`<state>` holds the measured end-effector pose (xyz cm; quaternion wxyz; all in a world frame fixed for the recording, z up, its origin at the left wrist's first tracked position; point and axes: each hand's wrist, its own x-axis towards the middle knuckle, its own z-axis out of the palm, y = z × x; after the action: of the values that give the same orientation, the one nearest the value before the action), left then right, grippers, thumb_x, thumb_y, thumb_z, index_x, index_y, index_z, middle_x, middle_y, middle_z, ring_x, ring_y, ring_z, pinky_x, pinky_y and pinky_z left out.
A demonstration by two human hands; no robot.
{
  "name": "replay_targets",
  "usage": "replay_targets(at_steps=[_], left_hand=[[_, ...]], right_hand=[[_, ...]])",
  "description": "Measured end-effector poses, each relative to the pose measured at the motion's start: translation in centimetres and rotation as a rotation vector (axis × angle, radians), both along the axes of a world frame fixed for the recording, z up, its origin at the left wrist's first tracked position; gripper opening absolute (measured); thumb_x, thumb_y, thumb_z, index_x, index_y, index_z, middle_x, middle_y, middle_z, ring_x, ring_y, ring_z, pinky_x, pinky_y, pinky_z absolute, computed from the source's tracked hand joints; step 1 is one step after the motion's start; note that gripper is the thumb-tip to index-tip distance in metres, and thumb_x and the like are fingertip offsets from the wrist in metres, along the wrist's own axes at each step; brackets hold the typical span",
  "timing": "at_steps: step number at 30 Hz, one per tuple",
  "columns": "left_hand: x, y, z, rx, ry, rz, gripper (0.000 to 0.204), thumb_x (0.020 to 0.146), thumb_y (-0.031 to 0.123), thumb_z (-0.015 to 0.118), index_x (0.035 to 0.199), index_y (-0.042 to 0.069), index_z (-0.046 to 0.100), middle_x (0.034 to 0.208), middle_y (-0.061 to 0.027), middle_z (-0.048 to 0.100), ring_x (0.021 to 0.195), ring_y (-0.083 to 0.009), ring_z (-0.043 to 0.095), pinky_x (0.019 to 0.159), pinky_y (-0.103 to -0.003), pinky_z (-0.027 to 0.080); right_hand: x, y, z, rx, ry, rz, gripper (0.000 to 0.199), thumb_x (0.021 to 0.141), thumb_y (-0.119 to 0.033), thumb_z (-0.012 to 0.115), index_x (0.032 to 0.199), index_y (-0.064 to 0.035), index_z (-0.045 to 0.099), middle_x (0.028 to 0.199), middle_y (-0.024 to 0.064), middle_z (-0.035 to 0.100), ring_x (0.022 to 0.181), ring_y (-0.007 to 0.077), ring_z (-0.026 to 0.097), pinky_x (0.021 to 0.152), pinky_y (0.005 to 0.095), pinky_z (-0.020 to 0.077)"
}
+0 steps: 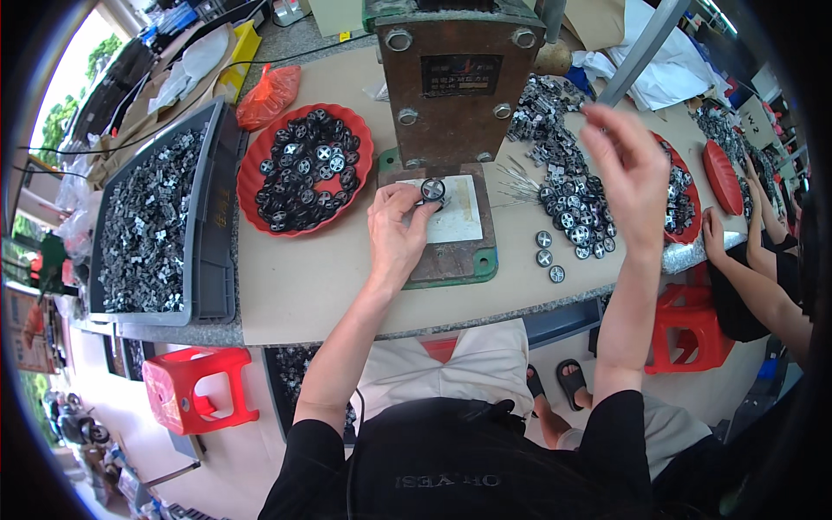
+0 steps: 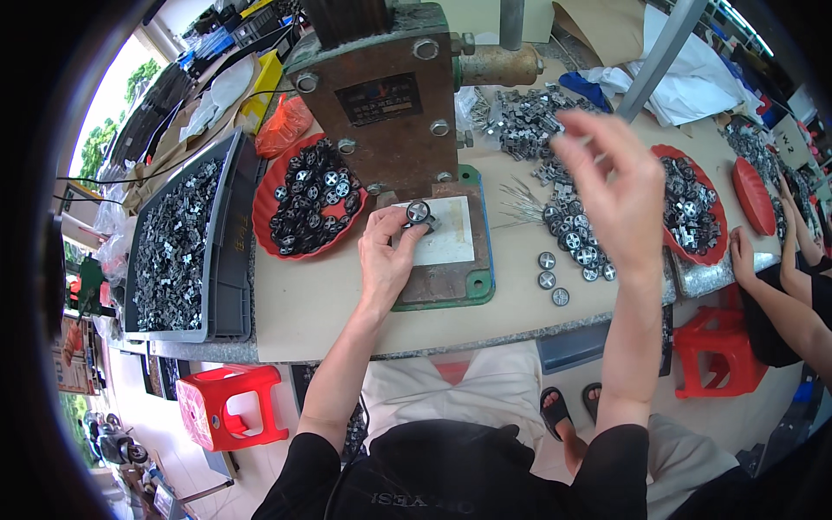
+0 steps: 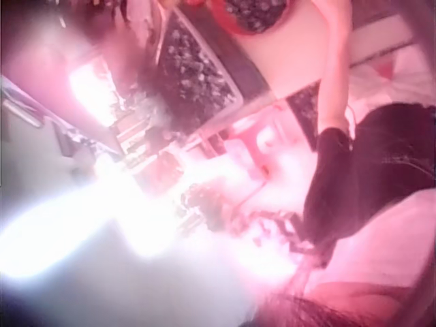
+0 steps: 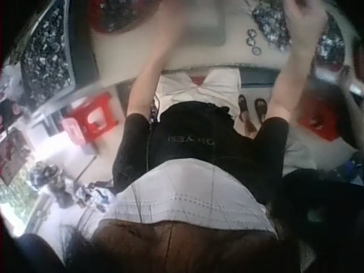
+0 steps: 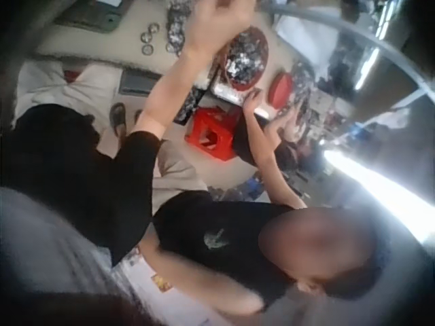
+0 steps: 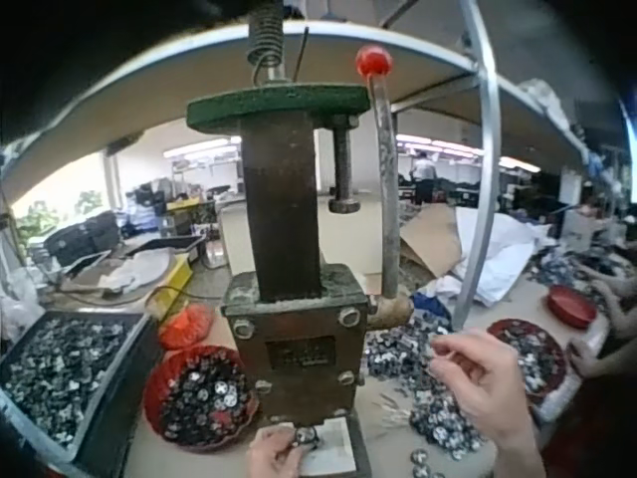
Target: The person assembles small metal components and plastic base parts by hand, pressing them together using a manual press in a repetitive motion.
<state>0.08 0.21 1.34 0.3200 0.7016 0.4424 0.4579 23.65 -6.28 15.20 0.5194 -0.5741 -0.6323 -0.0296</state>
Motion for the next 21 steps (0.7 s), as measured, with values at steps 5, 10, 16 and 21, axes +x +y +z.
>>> replay_targets(at_steps=[5, 10, 16, 21], left_hand=[[0.1, 0.2, 0.2, 0.021, -0.015, 0.031, 0.015, 0.074, 0.009, 0.069, 0.087, 0.002, 0.069, 0.091, -0.0092, 0.063, 0.094, -0.0235, 0.054, 0.084, -0.036, 0.039], [0.7, 0.7, 0.3, 0.0, -0.061, 0.01, 0.016, 0.074, 0.009, 0.069, 0.088, 0.002, 0.069, 0.092, -0.0102, 0.063, 0.095, -0.0243, 0.054, 0.085, -0.036, 0.039], [0.0, -0.1, 0.9, 0.057, -0.03, 0.027, 0.014, 0.073, 0.007, 0.07, 0.085, 0.0, 0.067, 0.09, -0.0115, 0.063, 0.091, -0.0261, 0.056, 0.081, -0.036, 0.042], [0.3, -0.3, -0.1, 0.087, -0.027, -0.015, 0.012, 0.071, 0.005, 0.07, 0.079, -0.002, 0.065, 0.086, -0.0123, 0.063, 0.087, -0.0276, 0.057, 0.077, -0.037, 0.045]], right_hand=[[3.9, 5.2, 5.6, -0.044, -0.023, -0.095, 0.025, 0.09, -0.019, 0.056, 0.101, 0.0017, 0.065, 0.091, 0.0044, 0.061, 0.079, 0.0108, 0.052, 0.071, 0.0262, 0.0422], [5.0, 9.9, 12.6, 0.131, 0.001, 0.023, 0.022, 0.09, -0.025, 0.059, 0.09, -0.0044, 0.066, 0.065, -0.0053, 0.053, 0.055, 0.0036, 0.046, 0.049, 0.0186, 0.036], [3.2, 11.0, 16.8, 0.095, 0.032, -0.082, 0.025, 0.091, -0.025, 0.057, 0.081, -0.0038, 0.065, 0.059, -0.0037, 0.053, 0.052, 0.0042, 0.046, 0.045, 0.0202, 0.0343], [3.9, 14.2, 19.9, 0.134, 0.381, 0.185, 0.044, 0.095, -0.044, 0.046, 0.094, -0.0032, 0.06, 0.075, 0.0027, 0.059, 0.052, 0.0069, 0.047, 0.043, 0.0189, 0.0334]])
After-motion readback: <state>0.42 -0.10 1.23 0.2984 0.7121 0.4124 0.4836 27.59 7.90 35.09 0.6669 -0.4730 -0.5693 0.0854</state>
